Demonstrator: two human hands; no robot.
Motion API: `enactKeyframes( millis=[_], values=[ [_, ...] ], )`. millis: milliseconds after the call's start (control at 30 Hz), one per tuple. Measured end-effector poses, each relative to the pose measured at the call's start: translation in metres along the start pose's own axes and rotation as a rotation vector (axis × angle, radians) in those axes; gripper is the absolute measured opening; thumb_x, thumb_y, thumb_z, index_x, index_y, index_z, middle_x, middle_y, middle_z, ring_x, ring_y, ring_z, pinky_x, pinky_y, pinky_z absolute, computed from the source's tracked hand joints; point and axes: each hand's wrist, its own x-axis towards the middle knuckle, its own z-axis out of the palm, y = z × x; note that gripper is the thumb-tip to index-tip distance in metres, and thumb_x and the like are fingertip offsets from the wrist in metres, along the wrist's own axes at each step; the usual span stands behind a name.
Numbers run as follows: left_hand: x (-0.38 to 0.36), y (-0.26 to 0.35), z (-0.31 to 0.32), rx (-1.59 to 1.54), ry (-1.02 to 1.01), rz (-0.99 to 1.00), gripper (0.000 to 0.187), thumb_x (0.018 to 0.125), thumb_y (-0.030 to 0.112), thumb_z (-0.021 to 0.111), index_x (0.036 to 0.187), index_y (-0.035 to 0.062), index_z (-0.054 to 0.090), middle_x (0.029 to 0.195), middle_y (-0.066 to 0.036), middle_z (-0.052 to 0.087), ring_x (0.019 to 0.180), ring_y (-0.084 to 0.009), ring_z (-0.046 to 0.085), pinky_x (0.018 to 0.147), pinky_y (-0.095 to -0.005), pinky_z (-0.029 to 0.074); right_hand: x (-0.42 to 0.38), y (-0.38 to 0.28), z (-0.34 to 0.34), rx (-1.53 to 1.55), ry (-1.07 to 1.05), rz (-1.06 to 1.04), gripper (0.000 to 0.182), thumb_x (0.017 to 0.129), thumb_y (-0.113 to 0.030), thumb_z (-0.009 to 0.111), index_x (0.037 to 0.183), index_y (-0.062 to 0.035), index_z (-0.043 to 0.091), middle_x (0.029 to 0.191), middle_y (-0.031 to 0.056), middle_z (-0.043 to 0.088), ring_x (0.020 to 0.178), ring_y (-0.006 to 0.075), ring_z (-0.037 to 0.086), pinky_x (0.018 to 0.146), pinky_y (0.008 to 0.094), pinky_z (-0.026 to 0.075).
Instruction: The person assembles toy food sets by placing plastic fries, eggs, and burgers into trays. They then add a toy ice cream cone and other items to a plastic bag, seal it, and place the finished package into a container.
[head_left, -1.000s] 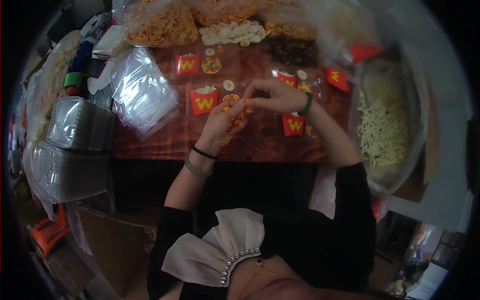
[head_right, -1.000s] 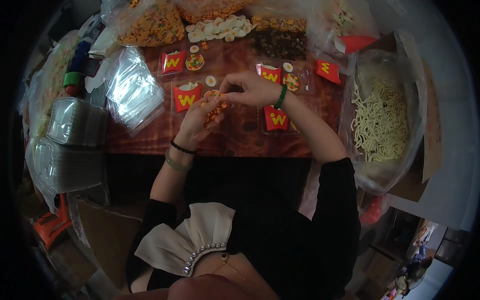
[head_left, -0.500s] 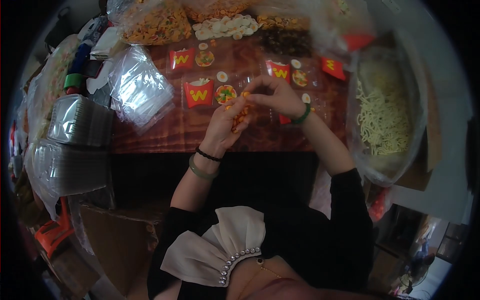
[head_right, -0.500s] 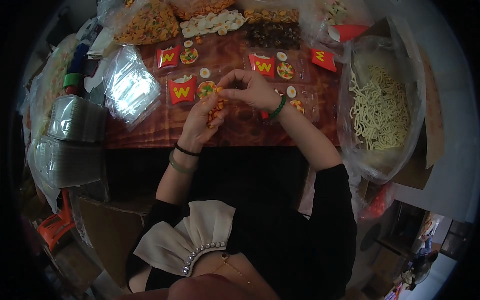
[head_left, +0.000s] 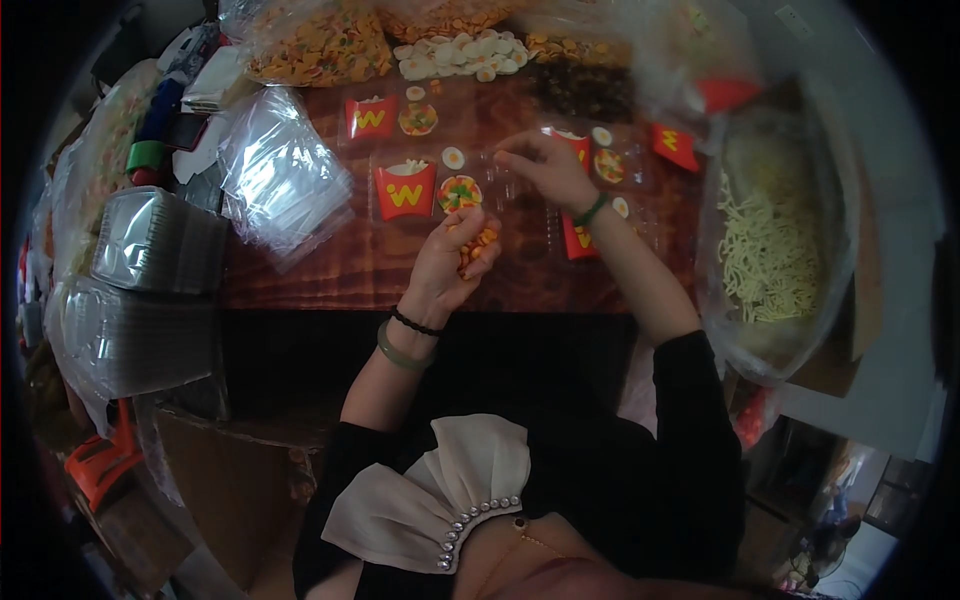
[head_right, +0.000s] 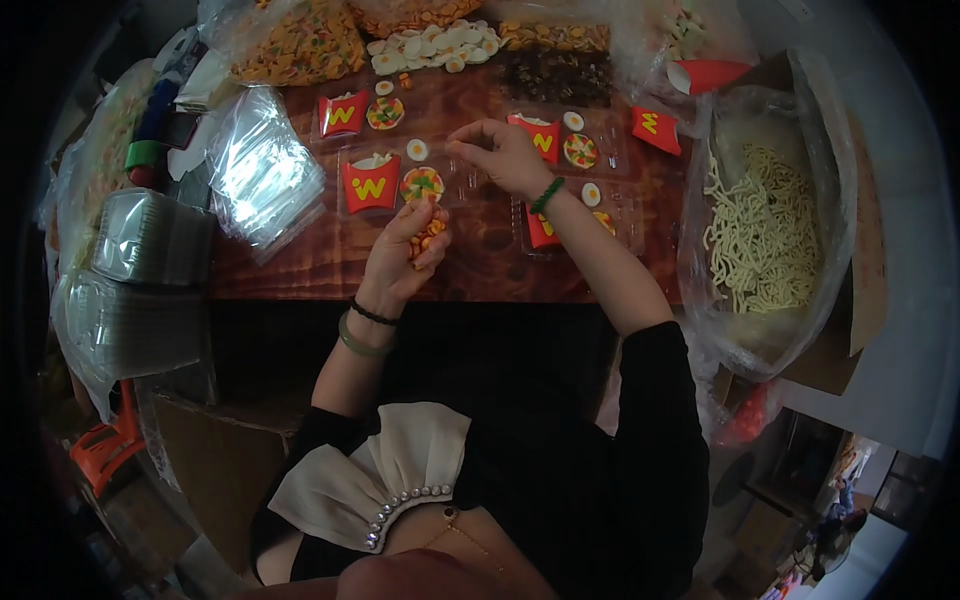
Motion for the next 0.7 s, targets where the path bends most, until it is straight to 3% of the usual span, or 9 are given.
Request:
enactKeyframes(
  millis=[67,133,267,400,500,567,600,667,700],
  values=[
    [0.000,-0.001,-0.003,-0.079,0.030,-0.020,0.015,0.094,0.021,0.052,0.091,0.0059,0.053,0.090,-0.006,0.059,0.058,-0.0103,0.048,0.041,-0.0161,0.032,0.018,0.012,0.001,-0.651,0.093,-0.398,0.016,0.083,-0.017,0.066,0.093,-0.0047,0.065,0.082,0.0038,0.063,0.066,0.0130,0.057,0.059,0.0286,0.046],
    [0.003,-0.003,-0.008,-0.201,0.117,-0.077,0.016,0.094,0.023,0.053,0.096,0.0075,0.052,0.094,-0.007,0.059,0.061,-0.0104,0.049,0.041,-0.0157,0.033,0.029,0.012,0.006,-0.786,0.094,-0.433,0.016,0.083,-0.019,0.065,0.093,-0.0060,0.066,0.081,0.0059,0.061,0.069,0.0174,0.058,0.063,0.0311,0.046],
    [0.002,0.001,-0.010,-0.244,0.108,-0.098,0.018,0.093,0.025,0.054,0.099,0.0086,0.051,0.094,-0.006,0.059,0.063,-0.0102,0.049,0.042,-0.0153,0.034,0.044,0.023,0.006,-1.055,0.150,-0.582,0.017,0.085,-0.022,0.060,0.094,-0.0098,0.068,0.079,0.0098,0.056,0.079,0.0262,0.057,0.072,0.0352,0.046],
    [0.001,0.004,-0.008,-0.267,0.171,-0.111,0.021,0.093,0.025,0.054,0.102,0.0068,0.051,0.093,-0.006,0.059,0.062,-0.0096,0.047,0.042,-0.0152,0.033,0.040,0.018,0.000,-1.000,0.118,-0.467,0.019,0.087,-0.023,0.057,0.095,-0.0086,0.067,0.084,0.0106,0.058,0.085,0.0278,0.057,0.075,0.0358,0.046],
    [0.004,0.003,-0.006,-0.280,0.179,-0.124,0.023,0.094,0.026,0.052,0.104,0.0049,0.050,0.092,-0.006,0.058,0.061,-0.0090,0.046,0.041,-0.0149,0.032,0.034,0.013,-0.005,-0.961,0.124,-0.418,0.021,0.089,-0.023,0.055,0.098,-0.0076,0.066,0.093,0.0086,0.060,0.086,0.0232,0.058,0.076,0.0330,0.046],
    [0.005,0.005,-0.003,-0.282,0.181,-0.137,0.024,0.095,0.027,0.051,0.104,0.0050,0.050,0.091,-0.006,0.058,0.061,-0.0089,0.046,0.041,-0.0147,0.032,0.017,-0.006,0.001,-0.580,-0.009,-0.239,0.022,0.087,-0.021,0.061,0.102,-0.0057,0.065,0.096,0.0065,0.061,0.086,0.0178,0.059,0.075,0.0296,0.047],
    [0.005,0.006,0.002,-0.263,0.180,-0.115,0.024,0.095,0.027,0.051,0.104,0.0050,0.050,0.090,-0.006,0.058,0.061,-0.0086,0.046,0.041,-0.0144,0.032,0.007,-0.012,0.004,-0.579,-0.006,-0.238,0.022,0.087,-0.021,0.061,0.102,-0.0057,0.065,0.096,0.0065,0.061,0.086,0.0178,0.059,0.075,0.0296,0.047],
    [0.008,0.006,0.006,-0.241,0.178,-0.106,0.025,0.095,0.028,0.050,0.104,0.0049,0.050,0.089,-0.006,0.058,0.061,-0.0083,0.047,0.041,-0.0142,0.032,-0.018,-0.026,0.010,-0.598,-0.232,-0.442,0.025,0.083,-0.018,0.067,0.104,-0.0052,0.065,0.093,0.0046,0.061,0.084,0.0138,0.058,0.073,0.0269,0.047],
    [0.010,0.004,0.007,-0.214,0.143,-0.150,0.026,0.095,0.031,0.050,0.104,0.0057,0.051,0.088,-0.006,0.059,0.060,-0.0085,0.048,0.042,-0.0148,0.032,-0.032,-0.041,0.014,-0.632,-0.270,-0.235,0.029,0.077,-0.015,0.073,0.103,-0.0055,0.065,0.092,0.0054,0.061,0.082,0.0157,0.059,0.071,0.0269,0.047]
  ],
)
